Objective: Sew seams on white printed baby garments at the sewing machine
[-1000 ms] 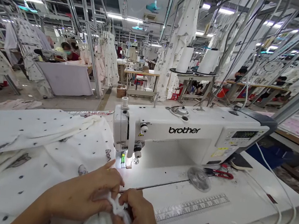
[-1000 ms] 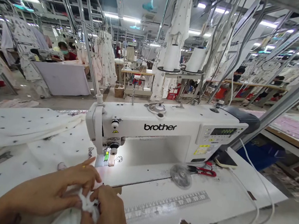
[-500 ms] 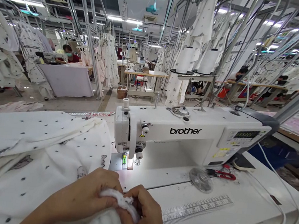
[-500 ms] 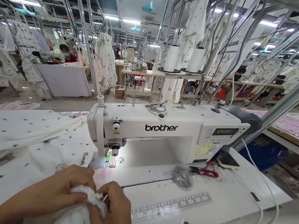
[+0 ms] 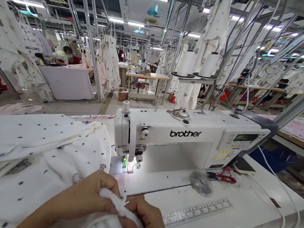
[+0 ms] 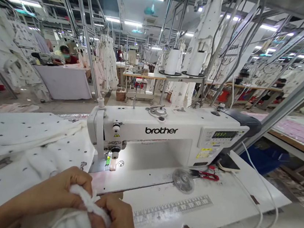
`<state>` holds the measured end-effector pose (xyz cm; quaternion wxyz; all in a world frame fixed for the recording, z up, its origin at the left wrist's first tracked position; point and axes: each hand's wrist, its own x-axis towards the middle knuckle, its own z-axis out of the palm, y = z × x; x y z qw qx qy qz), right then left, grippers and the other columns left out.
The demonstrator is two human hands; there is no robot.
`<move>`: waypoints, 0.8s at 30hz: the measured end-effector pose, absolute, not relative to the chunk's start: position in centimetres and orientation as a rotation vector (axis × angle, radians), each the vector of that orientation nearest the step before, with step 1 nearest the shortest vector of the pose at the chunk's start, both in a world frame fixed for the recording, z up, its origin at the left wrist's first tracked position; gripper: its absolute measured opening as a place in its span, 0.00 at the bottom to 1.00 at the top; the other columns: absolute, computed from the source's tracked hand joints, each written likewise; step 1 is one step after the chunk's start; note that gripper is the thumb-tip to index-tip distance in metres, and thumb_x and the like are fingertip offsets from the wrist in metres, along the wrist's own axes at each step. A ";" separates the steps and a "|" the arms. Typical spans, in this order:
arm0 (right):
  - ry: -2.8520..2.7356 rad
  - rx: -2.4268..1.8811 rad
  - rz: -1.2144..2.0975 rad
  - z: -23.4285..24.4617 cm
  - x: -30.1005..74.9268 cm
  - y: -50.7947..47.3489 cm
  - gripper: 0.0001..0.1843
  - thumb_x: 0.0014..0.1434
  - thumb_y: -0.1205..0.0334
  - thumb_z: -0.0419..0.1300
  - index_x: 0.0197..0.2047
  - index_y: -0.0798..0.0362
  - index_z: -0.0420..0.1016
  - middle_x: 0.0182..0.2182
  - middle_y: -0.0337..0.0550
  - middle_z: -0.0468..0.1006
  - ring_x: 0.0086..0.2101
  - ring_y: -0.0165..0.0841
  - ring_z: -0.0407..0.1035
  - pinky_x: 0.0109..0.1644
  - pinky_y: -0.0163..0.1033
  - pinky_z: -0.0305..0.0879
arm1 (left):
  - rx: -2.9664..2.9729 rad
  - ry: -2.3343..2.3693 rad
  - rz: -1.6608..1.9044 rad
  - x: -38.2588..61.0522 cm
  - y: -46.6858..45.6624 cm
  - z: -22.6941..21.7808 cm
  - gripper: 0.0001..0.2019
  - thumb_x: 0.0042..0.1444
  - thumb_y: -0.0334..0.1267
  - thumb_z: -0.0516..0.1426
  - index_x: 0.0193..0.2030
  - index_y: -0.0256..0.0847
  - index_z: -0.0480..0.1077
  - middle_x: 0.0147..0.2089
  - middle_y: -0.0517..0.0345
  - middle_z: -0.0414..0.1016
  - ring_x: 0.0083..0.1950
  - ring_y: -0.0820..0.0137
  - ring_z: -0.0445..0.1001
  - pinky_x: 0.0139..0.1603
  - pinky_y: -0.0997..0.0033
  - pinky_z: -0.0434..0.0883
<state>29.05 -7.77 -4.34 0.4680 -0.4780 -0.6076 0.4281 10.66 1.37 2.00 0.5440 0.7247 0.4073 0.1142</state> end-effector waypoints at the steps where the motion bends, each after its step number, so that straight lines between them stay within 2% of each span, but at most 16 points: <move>1: -1.484 -1.171 1.063 -4.5 29.0 -7.8 0.05 0.57 0.62 0.59 0.32 0.53 0.72 0.27 0.36 0.73 0.29 0.31 0.66 0.33 0.31 0.59 | 1.709 0.953 0.272 10.7 1.4 2.0 0.07 0.44 0.39 0.68 0.30 0.42 0.79 0.35 0.64 0.78 0.41 0.66 0.74 0.44 0.75 0.67; 4: -1.558 -1.181 1.064 -4.7 29.6 -7.8 0.05 0.56 0.62 0.60 0.32 0.53 0.71 0.26 0.35 0.72 0.28 0.30 0.65 0.31 0.31 0.58 | 1.717 0.959 0.240 10.7 1.5 1.7 0.07 0.44 0.40 0.68 0.31 0.43 0.79 0.35 0.63 0.78 0.42 0.65 0.74 0.44 0.75 0.67; 7: -1.790 -1.200 0.908 -3.6 31.4 -7.2 0.07 0.61 0.57 0.61 0.37 0.52 0.71 0.27 0.35 0.72 0.26 0.30 0.65 0.30 0.31 0.59 | 1.715 1.010 0.203 10.5 1.6 1.2 0.10 0.41 0.38 0.68 0.33 0.44 0.80 0.37 0.63 0.78 0.46 0.62 0.72 0.50 0.71 0.67; 10: -2.115 -1.096 0.347 -1.2 33.3 -5.5 0.10 0.66 0.62 0.58 0.50 0.53 0.70 0.40 0.46 0.77 0.37 0.35 0.71 0.38 0.36 0.66 | 1.658 0.991 0.205 10.6 1.9 0.7 0.13 0.38 0.37 0.69 0.34 0.44 0.79 0.39 0.63 0.78 0.48 0.61 0.72 0.54 0.68 0.65; 12: -2.358 -0.786 -0.096 0.2 33.9 -4.0 0.13 0.67 0.67 0.56 0.55 0.53 0.69 0.50 0.51 0.75 0.44 0.38 0.71 0.45 0.40 0.68 | 1.600 0.917 0.190 11.0 2.0 0.4 0.10 0.39 0.36 0.68 0.33 0.42 0.79 0.36 0.63 0.77 0.45 0.62 0.72 0.51 0.68 0.67; 15: -2.587 -0.245 -0.376 0.8 33.8 -1.8 0.10 0.66 0.67 0.56 0.48 0.47 0.74 0.53 0.41 0.75 0.45 0.34 0.72 0.47 0.38 0.71 | 1.555 0.944 0.168 11.6 2.1 -0.2 0.07 0.39 0.31 0.64 0.29 0.40 0.78 0.31 0.63 0.76 0.41 0.63 0.72 0.43 0.71 0.68; 16: -2.618 -0.112 -0.393 0.6 33.7 -1.3 0.09 0.65 0.67 0.56 0.44 0.46 0.76 0.51 0.39 0.76 0.44 0.33 0.72 0.47 0.37 0.71 | 1.549 0.993 0.174 11.7 2.2 -0.4 0.08 0.38 0.30 0.64 0.30 0.40 0.78 0.32 0.63 0.76 0.42 0.63 0.72 0.43 0.71 0.68; 18: -2.637 0.066 -0.441 -0.2 33.4 -0.5 0.11 0.63 0.68 0.53 0.38 0.48 0.77 0.45 0.41 0.79 0.42 0.32 0.72 0.45 0.35 0.72 | 1.528 1.072 0.210 11.7 2.4 -0.8 0.13 0.33 0.31 0.67 0.32 0.41 0.78 0.35 0.63 0.77 0.44 0.62 0.71 0.45 0.71 0.68; 21: -2.612 0.188 -0.579 -1.3 33.4 0.2 0.16 0.63 0.70 0.49 0.36 0.54 0.79 0.42 0.48 0.79 0.39 0.35 0.73 0.42 0.36 0.72 | 1.503 1.021 0.189 11.4 3.0 -1.2 0.16 0.33 0.39 0.70 0.34 0.42 0.78 0.38 0.61 0.78 0.45 0.61 0.72 0.46 0.70 0.69; 24: -2.570 0.123 -0.570 -2.0 33.5 0.6 0.19 0.65 0.71 0.47 0.37 0.57 0.80 0.42 0.50 0.79 0.38 0.34 0.72 0.41 0.35 0.72 | 1.596 0.934 0.101 11.0 4.1 -0.9 0.18 0.44 0.50 0.65 0.36 0.39 0.77 0.34 0.59 0.77 0.38 0.65 0.73 0.40 0.72 0.70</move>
